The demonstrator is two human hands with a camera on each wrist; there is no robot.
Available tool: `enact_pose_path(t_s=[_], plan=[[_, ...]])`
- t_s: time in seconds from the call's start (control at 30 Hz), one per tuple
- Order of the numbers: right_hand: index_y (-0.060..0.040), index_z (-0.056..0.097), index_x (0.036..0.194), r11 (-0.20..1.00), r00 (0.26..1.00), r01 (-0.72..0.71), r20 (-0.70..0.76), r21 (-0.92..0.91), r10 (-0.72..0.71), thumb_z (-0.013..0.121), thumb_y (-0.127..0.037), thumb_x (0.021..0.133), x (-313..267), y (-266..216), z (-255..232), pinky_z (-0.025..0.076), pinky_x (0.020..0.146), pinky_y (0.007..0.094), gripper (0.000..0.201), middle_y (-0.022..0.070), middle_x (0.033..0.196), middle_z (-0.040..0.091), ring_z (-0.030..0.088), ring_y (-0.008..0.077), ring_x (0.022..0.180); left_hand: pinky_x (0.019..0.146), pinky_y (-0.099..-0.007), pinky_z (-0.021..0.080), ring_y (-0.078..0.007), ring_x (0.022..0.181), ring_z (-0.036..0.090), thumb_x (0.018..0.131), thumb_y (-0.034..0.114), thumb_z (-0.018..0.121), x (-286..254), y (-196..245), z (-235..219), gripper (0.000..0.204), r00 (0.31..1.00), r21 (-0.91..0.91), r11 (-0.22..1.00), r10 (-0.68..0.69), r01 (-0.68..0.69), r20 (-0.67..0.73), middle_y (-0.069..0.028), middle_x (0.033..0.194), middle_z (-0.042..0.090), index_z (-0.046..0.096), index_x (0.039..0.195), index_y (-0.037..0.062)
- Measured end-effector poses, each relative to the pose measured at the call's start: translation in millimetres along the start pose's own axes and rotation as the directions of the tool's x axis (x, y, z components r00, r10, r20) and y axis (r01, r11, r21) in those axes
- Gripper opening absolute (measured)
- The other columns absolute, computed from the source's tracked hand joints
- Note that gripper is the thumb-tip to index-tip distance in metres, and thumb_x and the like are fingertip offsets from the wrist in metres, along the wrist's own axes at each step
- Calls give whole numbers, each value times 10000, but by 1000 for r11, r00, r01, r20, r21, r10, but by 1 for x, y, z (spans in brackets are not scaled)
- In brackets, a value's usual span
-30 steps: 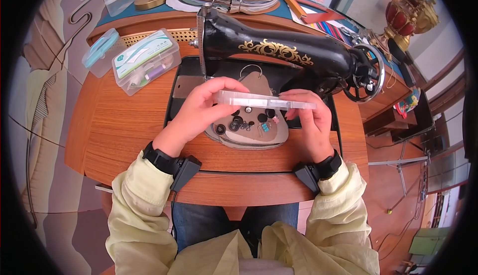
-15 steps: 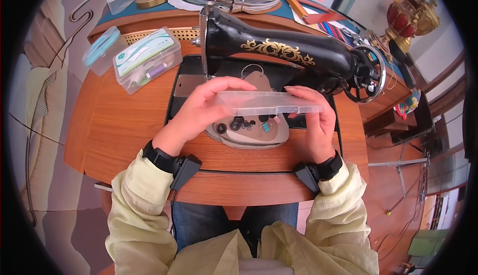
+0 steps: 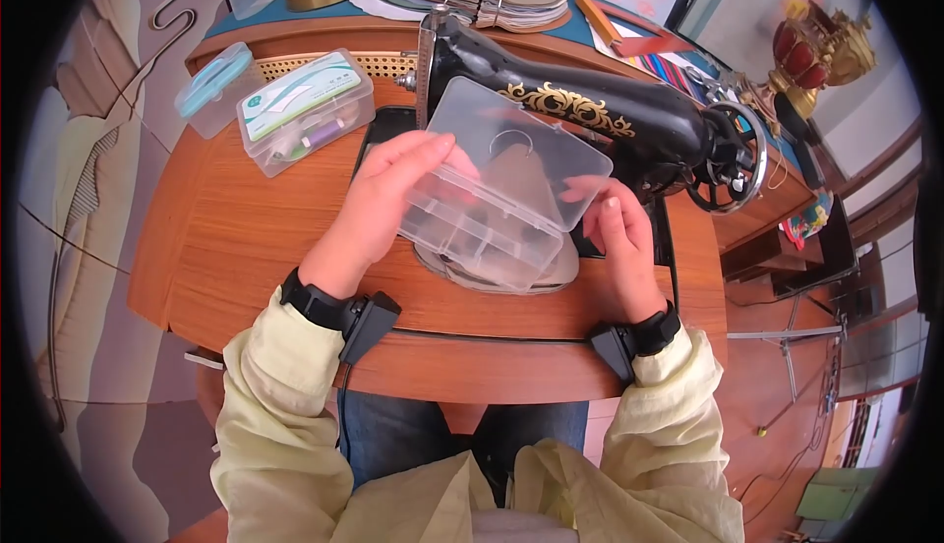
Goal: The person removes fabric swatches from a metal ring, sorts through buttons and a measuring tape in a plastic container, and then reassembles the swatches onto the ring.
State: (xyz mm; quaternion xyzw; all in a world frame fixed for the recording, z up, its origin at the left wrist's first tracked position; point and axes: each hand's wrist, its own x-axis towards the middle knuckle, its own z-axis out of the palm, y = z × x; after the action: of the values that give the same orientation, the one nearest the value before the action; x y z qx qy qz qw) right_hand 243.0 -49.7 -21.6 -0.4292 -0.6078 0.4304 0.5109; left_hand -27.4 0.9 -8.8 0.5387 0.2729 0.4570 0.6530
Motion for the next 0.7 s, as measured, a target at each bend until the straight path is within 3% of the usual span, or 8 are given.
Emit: enact_pose_path(t_s=[0.13, 0.2, 0.27, 0.3, 0.4, 0.53, 0.57, 0.7], plan=[[-20, 641, 1018, 963, 999, 1, -48, -270, -14, 657, -155, 900, 3, 5, -1, 434, 629, 215, 180, 20, 856, 619, 535, 46, 740, 728, -277, 491, -151, 812, 648, 943, 263, 573, -3, 13, -8, 214, 996, -2, 996, -85, 85, -16, -48, 870, 669, 640, 996, 67], [-26, 641, 966, 898, 1000, -23, -16, -439, 18, 710, -189, 863, 2, 2, -2, 441, 589, 233, 205, 22, 767, 595, 532, 57, 677, 647, -263, 508, -164, 731, 654, 929, 195, 575, -11, 19, -12, 240, 986, 35, 987, -156, 154, 57, -53, 865, 650, 557, 1150, 106], [-27, 609, 901, 891, 999, -25, 26, -454, 42, 767, -230, 809, 1, -2, -3, 449, 556, 264, 273, 26, 703, 560, 524, 104, 609, 607, -258, 515, -169, 684, 654, 924, 159, 566, -25, 30, -9, 312, 969, 132, 966, -234, 222, 82, -56, 862, 635, 500, 1226, 124], [-25, 600, 888, 876, 998, -10, 46, -481, 36, 770, -231, 804, 0, -2, -3, 451, 560, 265, 280, 29, 696, 557, 525, 110, 611, 568, -252, 519, -171, 640, 652, 915, 105, 550, -31, 28, -10, 419, 967, 97, 967, -245, 238, 72, -64, 869, 622, 415, 1310, 145], [-24, 577, 857, 897, 997, -12, 61, -442, 44, 764, -199, 798, -2, -4, -2, 456, 575, 272, 263, 51, 702, 558, 529, 131, 614, 589, -258, 529, -164, 662, 656, 916, 87, 539, -57, 39, 6, 484, 971, 163, 957, -239, 239, -19, -67, 864, 622, 357, 1360, 150], [-18, 582, 867, 916, 993, 83, 112, -393, -42, 709, -83, 810, -5, 8, -5, 475, 613, 274, 154, 66, 730, 584, 565, 142, 633, 662, -281, 560, -157, 721, 668, 921, 47, 528, -81, 31, 2, 288, 935, 200, 914, -350, 354, -54, -40, 906, 629, 565, 1207, 49], [-16, 584, 872, 913, 987, 128, 139, -388, -79, 691, -51, 812, -5, 13, -5, 481, 624, 275, 128, 71, 741, 593, 575, 145, 638, 719, -288, 560, -152, 801, 672, 944, 67, 538, -88, 31, 8, 211, 933, 185, 914, -356, 360, -54, -31, 942, 640, 630, 1127, 20], [-2, 585, 899, 932, 985, 114, 158, -345, -62, 632, 29, 810, -3, 24, -5, 491, 648, 270, 106, 83, 783, 621, 608, 144, 675, 820, -278, 518, -152, 944, 660, 961, 92, 556, -95, 13, 14, 265, 915, 351, 881, -382, 317, 132, -81, 1071, 649, 601, 1208, 9]])
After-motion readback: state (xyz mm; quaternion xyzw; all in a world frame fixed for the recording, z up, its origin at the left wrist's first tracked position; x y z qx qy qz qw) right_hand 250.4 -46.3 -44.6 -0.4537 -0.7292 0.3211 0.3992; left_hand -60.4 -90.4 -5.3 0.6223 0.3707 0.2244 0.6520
